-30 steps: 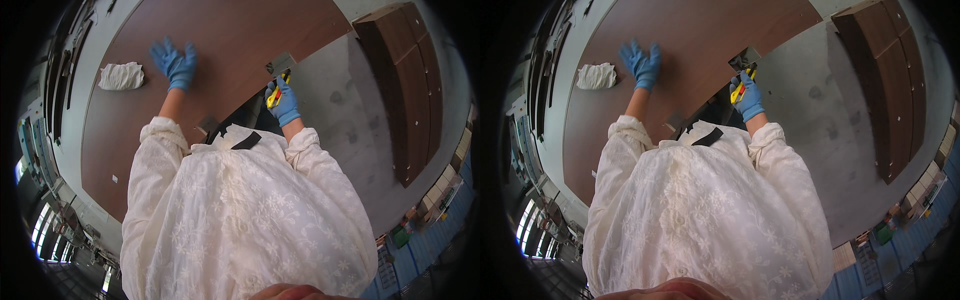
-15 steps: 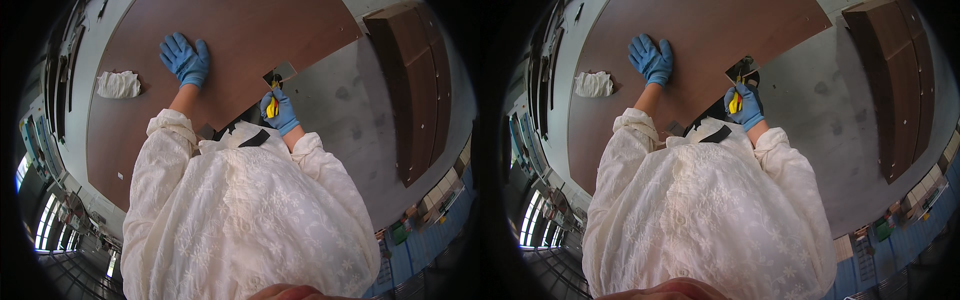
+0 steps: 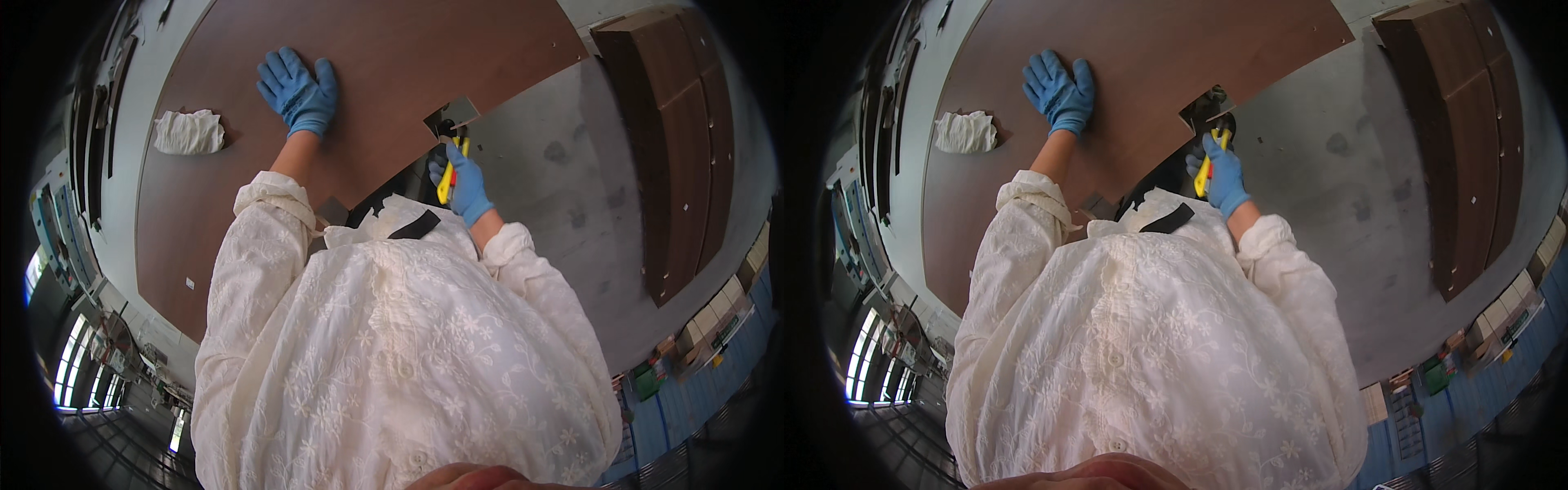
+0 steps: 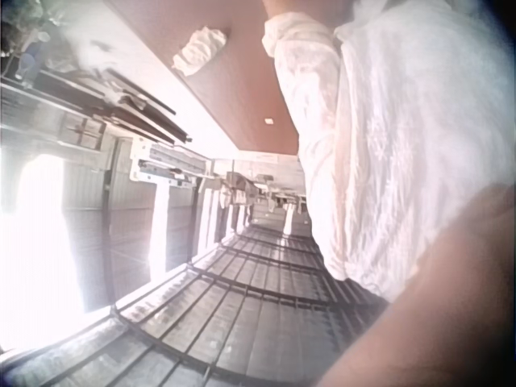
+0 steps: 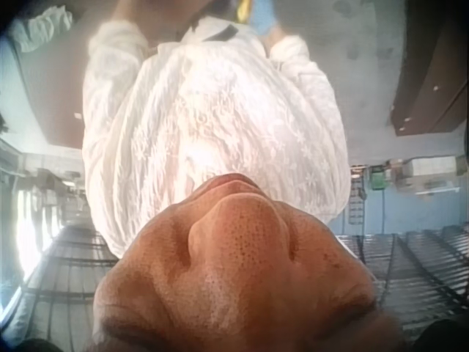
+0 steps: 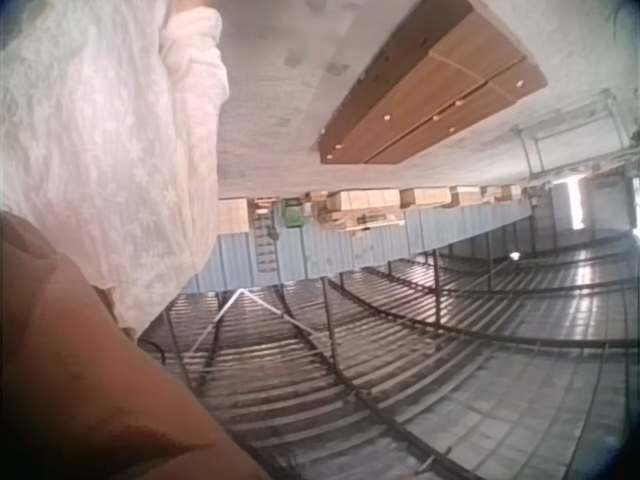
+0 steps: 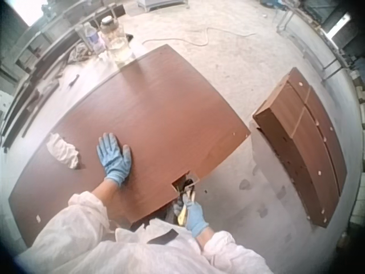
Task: The person wipes a large brown wooden panel with a white cloth, applies a substance from a tube, and uses a yellow utility knife to cut a rectangular section. The person then flips the panel and continues wiping the other side.
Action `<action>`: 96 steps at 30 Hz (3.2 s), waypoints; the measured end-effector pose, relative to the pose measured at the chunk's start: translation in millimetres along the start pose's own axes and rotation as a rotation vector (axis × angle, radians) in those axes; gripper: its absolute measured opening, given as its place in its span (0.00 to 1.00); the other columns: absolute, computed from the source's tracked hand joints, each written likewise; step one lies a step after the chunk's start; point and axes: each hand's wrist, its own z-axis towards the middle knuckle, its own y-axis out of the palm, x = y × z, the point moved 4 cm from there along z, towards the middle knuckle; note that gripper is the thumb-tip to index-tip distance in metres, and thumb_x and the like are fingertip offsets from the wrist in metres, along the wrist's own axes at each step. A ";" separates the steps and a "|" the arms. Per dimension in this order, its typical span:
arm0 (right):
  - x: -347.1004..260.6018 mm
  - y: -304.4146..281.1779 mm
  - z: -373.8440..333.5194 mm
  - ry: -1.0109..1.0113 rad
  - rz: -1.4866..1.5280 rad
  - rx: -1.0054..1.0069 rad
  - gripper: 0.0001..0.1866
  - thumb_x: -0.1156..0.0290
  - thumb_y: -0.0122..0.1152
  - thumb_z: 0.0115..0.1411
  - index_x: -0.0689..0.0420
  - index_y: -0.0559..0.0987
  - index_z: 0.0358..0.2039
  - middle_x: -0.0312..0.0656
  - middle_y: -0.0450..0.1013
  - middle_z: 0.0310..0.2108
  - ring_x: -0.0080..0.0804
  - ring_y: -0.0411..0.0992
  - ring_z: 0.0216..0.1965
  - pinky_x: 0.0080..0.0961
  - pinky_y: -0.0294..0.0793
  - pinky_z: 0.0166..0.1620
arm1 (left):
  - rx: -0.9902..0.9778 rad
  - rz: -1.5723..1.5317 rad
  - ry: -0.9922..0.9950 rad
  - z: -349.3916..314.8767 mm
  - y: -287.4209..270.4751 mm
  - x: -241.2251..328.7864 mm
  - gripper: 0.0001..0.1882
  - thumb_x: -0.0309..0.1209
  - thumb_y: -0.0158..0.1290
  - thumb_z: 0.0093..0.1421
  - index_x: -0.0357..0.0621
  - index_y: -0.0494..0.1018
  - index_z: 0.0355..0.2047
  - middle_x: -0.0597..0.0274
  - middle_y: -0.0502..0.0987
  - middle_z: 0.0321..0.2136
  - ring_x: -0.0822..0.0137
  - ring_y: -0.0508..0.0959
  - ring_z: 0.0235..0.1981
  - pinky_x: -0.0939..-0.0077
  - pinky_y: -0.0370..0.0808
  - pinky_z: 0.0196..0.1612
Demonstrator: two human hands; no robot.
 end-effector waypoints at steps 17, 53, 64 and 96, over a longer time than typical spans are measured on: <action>-157.2 26.1 -3.4 -1.728 -1.695 -0.009 0.32 0.59 0.77 0.54 0.50 0.77 0.58 0.42 0.71 0.66 0.42 0.83 0.46 0.27 0.84 0.40 | 0.057 0.005 0.017 -0.5 3.2 -2.0 0.43 0.58 0.44 0.65 0.37 0.60 0.70 0.36 0.57 0.71 0.32 0.53 0.73 0.36 0.44 0.73; -62.5 43.3 -82.3 -1.164 -1.969 0.210 0.21 0.59 0.63 0.65 0.53 0.74 0.55 0.41 0.79 0.38 0.43 0.80 0.30 0.40 0.79 0.31 | 0.044 -0.018 0.031 -0.5 0.8 -1.8 0.43 0.57 0.45 0.65 0.36 0.60 0.69 0.36 0.58 0.70 0.32 0.54 0.72 0.36 0.45 0.72; -52.6 43.1 -81.7 -0.897 -2.012 0.228 0.16 0.59 0.61 0.67 0.54 0.75 0.50 0.47 0.79 0.32 0.46 0.81 0.29 0.41 0.80 0.31 | 0.057 -0.019 0.020 -1.7 5.5 -4.5 0.44 0.58 0.43 0.65 0.35 0.59 0.70 0.35 0.57 0.71 0.31 0.52 0.73 0.35 0.43 0.73; -53.1 18.6 -58.9 -0.845 -1.962 0.102 0.17 0.60 0.60 0.66 0.52 0.77 0.52 0.49 0.81 0.38 0.50 0.82 0.34 0.45 0.81 0.38 | 0.025 -0.059 0.010 1.7 0.4 -1.6 0.43 0.58 0.43 0.65 0.36 0.59 0.70 0.35 0.56 0.72 0.32 0.52 0.73 0.35 0.42 0.73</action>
